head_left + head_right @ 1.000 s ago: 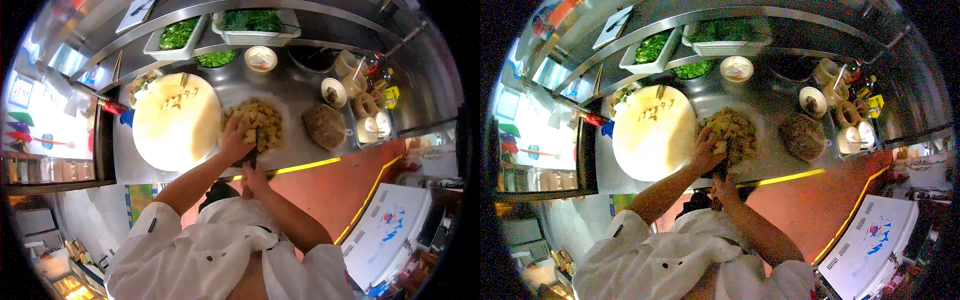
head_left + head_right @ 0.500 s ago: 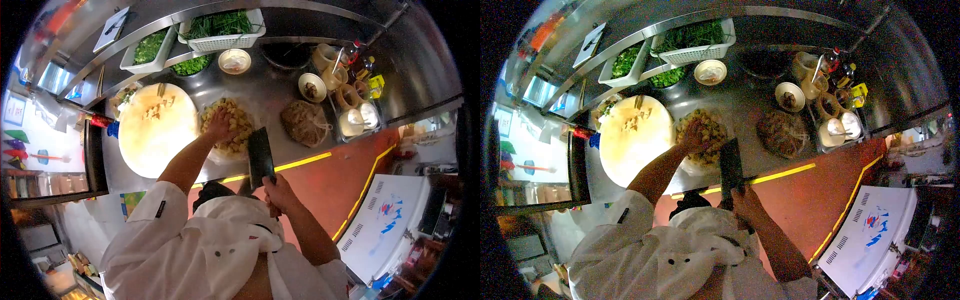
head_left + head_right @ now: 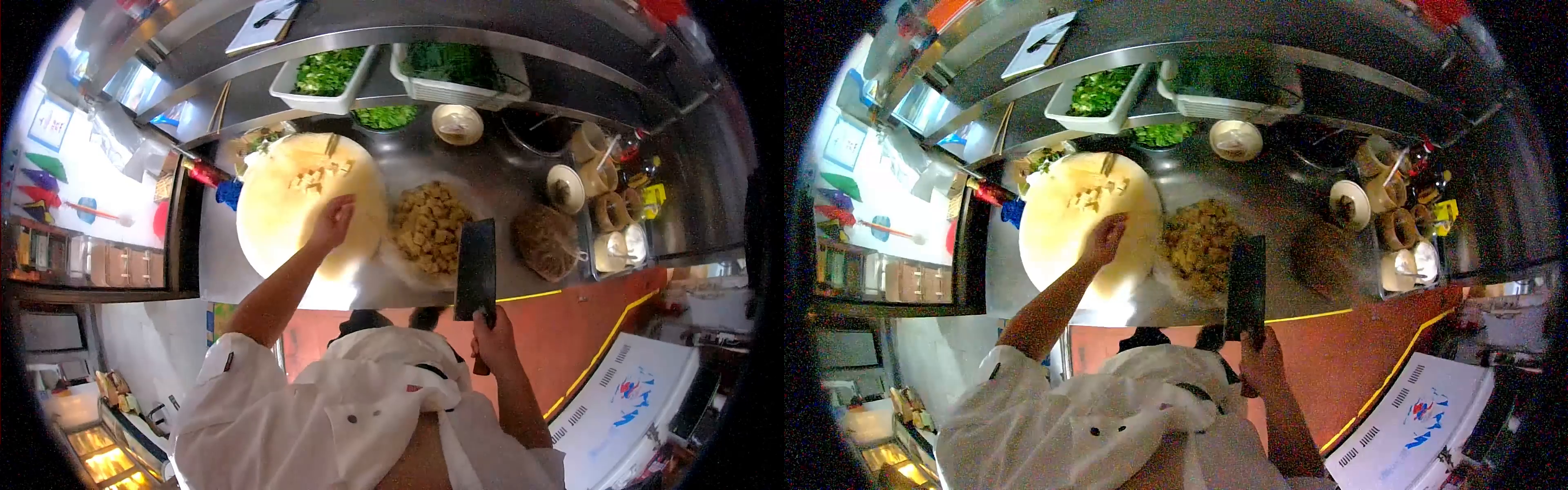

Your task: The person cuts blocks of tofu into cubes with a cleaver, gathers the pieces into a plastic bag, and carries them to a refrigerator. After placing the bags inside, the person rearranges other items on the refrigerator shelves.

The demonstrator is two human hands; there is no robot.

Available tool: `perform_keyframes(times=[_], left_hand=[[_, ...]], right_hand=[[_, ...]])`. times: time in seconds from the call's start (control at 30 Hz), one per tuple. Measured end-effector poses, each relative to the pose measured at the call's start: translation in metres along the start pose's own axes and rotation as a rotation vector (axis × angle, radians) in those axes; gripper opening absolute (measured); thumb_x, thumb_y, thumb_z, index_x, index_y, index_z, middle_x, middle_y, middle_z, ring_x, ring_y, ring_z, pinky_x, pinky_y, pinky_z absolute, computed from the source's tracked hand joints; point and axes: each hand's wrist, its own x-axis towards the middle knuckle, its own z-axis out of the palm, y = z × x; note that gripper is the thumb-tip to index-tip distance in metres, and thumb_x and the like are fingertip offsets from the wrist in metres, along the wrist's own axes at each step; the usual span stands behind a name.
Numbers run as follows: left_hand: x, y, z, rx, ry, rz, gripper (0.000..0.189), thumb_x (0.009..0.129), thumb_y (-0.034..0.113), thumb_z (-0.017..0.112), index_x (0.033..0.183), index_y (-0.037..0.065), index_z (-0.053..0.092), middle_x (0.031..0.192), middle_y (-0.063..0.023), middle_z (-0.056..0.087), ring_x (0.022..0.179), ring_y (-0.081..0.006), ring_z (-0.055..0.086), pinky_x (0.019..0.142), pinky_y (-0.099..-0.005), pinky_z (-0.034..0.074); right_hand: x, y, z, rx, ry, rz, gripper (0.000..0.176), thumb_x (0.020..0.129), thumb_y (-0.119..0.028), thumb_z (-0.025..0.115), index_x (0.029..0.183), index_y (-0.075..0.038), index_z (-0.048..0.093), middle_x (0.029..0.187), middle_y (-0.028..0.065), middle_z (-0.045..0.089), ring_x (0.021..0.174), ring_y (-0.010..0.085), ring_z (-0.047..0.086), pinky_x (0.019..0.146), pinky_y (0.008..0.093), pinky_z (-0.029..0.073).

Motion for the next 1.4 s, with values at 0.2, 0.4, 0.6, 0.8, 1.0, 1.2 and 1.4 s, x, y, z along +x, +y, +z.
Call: perform_keyframes(times=[0.2, 0.4, 0.6, 0.8, 1.0, 1.2, 1.4], left_hand=[[-0.005, -0.083, -0.104, 0.788, 0.204, 0.139, 0.105, 0.079, 0.046, 0.086, 0.159, 0.008, 0.031, 0.159, -0.0252, 0.035, 0.149, -0.0459, 0.029, 0.122, -0.0552, 0.027], [0.078, -0.113, -0.132, 0.661, -0.113, 0.341, 0.107, 0.075, 0.057, 0.083, 0.159, 0.012, 0.032, 0.161, -0.0209, 0.032, 0.148, -0.0450, 0.031, 0.120, -0.0549, 0.031], [0.132, -0.083, -0.097, 0.573, -0.309, 0.543, 0.074, 0.090, 0.050, 0.071, 0.151, 0.017, 0.047, 0.155, -0.0161, 0.043, 0.140, -0.0439, 0.044, 0.116, -0.0535, 0.039], [0.154, -0.107, -0.053, 0.460, -0.239, 0.609, 0.043, 0.095, 0.033, 0.067, 0.132, 0.013, 0.060, 0.136, -0.0166, 0.058, 0.127, -0.0429, 0.054, 0.107, -0.0506, 0.047], [0.091, -0.082, -0.039, 0.132, 0.016, 0.450, 0.028, 0.095, 0.008, 0.066, 0.120, -0.002, 0.058, 0.130, -0.0227, 0.057, 0.109, -0.0416, 0.063, 0.091, -0.0422, 0.055], [0.065, -0.061, 0.003, 0.285, 0.273, 0.430, 0.022, 0.099, 0.006, 0.064, 0.116, -0.003, 0.055, 0.128, -0.0226, 0.054, 0.108, -0.0401, 0.060, 0.092, -0.0406, 0.053], [0.059, 0.026, 0.088, 0.027, 0.163, 0.549, 0.028, 0.096, 0.003, 0.066, 0.121, 0.003, 0.053, 0.125, -0.0213, 0.055, 0.114, -0.0355, 0.057, 0.096, -0.0439, 0.049]], right_hand=[[0.010, -0.049, 0.079, 0.085, -0.081, 0.080, 0.021, 0.107, -0.024, 0.058, 0.102, -0.007, 0.047, 0.072, 0.0029, 0.051, 0.049, 0.0120, 0.050, 0.046, 0.0345, 0.049], [0.053, -0.044, 0.167, 0.187, -0.124, 0.167, 0.026, 0.105, -0.030, 0.062, 0.110, -0.008, 0.049, 0.074, 0.0025, 0.056, 0.054, 0.0127, 0.053, 0.049, 0.0343, 0.048], [0.089, -0.012, 0.220, 0.261, -0.030, 0.176, 0.029, 0.103, -0.031, 0.066, 0.107, -0.009, 0.048, 0.074, 0.0031, 0.054, 0.055, 0.0143, 0.053, 0.051, 0.0311, 0.047], [0.146, 0.056, 0.240, 0.144, 0.014, 0.103, 0.025, 0.103, -0.031, 0.067, 0.105, -0.011, 0.052, 0.070, 0.0014, 0.054, 0.053, 0.0134, 0.052, 0.049, 0.0307, 0.045], [0.151, 0.009, 0.292, 0.142, -0.065, 0.099, 0.029, 0.102, -0.034, 0.066, 0.112, -0.009, 0.055, 0.074, 0.0021, 0.058, 0.055, 0.0135, 0.052, 0.049, 0.0322, 0.044], [0.112, -0.096, 0.299, 0.290, -0.134, 0.207, 0.031, 0.101, -0.032, 0.065, 0.114, -0.005, 0.057, 0.077, 0.0048, 0.061, 0.058, 0.0141, 0.055, 0.052, 0.0327, 0.046], [0.048, -0.057, 0.217, 0.050, 0.222, 0.080, 0.030, 0.100, -0.026, 0.066, 0.115, -0.001, 0.058, 0.082, 0.0072, 0.064, 0.063, 0.0141, 0.058, 0.057, 0.0338, 0.049]])
